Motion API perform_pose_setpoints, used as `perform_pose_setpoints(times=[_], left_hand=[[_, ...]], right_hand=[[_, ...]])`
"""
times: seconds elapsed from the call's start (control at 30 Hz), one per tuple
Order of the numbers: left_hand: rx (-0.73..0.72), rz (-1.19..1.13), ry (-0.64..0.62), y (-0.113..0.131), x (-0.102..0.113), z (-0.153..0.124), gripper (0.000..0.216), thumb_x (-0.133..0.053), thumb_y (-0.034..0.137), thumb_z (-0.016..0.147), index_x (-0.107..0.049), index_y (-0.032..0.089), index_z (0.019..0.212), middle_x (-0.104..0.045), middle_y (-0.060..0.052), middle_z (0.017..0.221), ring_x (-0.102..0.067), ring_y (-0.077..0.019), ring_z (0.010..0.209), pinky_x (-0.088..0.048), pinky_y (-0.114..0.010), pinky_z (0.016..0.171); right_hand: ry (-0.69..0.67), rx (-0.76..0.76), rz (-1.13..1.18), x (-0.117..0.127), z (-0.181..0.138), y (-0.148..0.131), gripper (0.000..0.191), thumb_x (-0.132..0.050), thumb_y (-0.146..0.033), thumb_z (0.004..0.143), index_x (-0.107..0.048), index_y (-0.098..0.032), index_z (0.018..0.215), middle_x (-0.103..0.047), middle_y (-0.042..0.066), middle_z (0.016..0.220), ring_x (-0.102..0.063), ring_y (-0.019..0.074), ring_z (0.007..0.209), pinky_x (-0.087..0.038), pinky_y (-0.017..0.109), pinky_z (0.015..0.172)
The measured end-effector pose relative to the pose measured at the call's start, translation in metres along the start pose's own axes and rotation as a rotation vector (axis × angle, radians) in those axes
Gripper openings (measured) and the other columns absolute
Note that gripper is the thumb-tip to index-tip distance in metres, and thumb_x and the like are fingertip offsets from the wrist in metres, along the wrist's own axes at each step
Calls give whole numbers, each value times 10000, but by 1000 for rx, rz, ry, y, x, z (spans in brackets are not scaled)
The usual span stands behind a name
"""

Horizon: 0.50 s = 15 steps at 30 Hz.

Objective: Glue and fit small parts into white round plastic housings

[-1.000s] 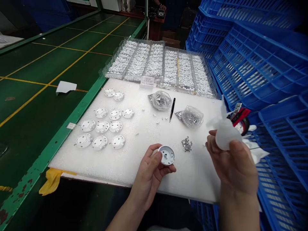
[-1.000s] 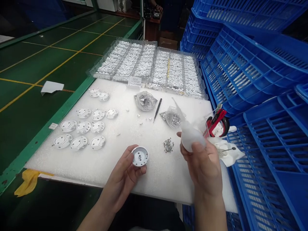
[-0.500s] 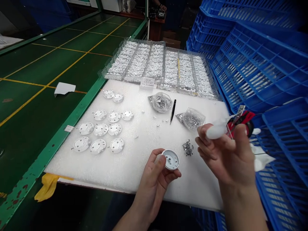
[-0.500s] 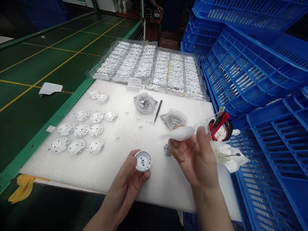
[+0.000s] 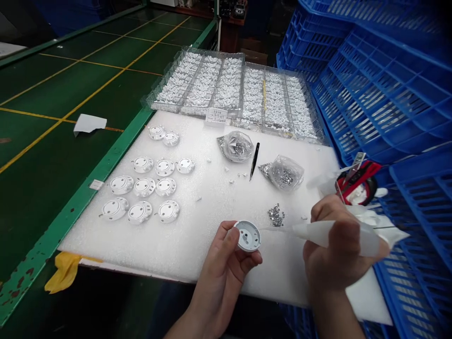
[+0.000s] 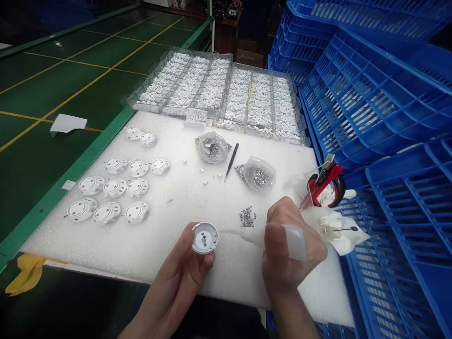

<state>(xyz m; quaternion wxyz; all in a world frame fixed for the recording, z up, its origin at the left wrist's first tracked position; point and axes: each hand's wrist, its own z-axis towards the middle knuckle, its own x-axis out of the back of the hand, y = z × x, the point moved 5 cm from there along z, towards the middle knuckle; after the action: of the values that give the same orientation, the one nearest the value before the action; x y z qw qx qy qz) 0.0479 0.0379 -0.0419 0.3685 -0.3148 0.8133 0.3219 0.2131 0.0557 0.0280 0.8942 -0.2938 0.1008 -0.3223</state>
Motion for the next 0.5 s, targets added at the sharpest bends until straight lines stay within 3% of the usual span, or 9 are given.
perform_pose_setpoints(times=[0.23,0.37,0.5], left_hand=[[25,-1,37,-1,-3,-3,332,-915,314,829,-638,159,929,-716,13,832,-689,-94,662,-619,-191,673],[8,25,22,-1,-6,-3,279,-864,322,885,-639,163,929,-715,15,820,-685,-97,671,-615,-199,686],[20,37,21,0,-9,-4,349,-918,326,823,-628,158,919,-710,18,801,-681,-96,658,-611,-201,680]], right_hand=[[-65,158,-152,-6,-9,-12,579,-624,-342,1025,-325,-208,547,-269,-66,496,-272,86,454,-241,334,528],[-77,41,-155,-4,-17,-13,527,-619,-328,1014,-353,-222,571,-270,-49,526,-293,118,495,-192,362,574],[-95,-45,-169,-4,-21,-12,511,-607,-354,1016,-355,-234,588,-276,-42,548,-282,132,498,-176,366,588]])
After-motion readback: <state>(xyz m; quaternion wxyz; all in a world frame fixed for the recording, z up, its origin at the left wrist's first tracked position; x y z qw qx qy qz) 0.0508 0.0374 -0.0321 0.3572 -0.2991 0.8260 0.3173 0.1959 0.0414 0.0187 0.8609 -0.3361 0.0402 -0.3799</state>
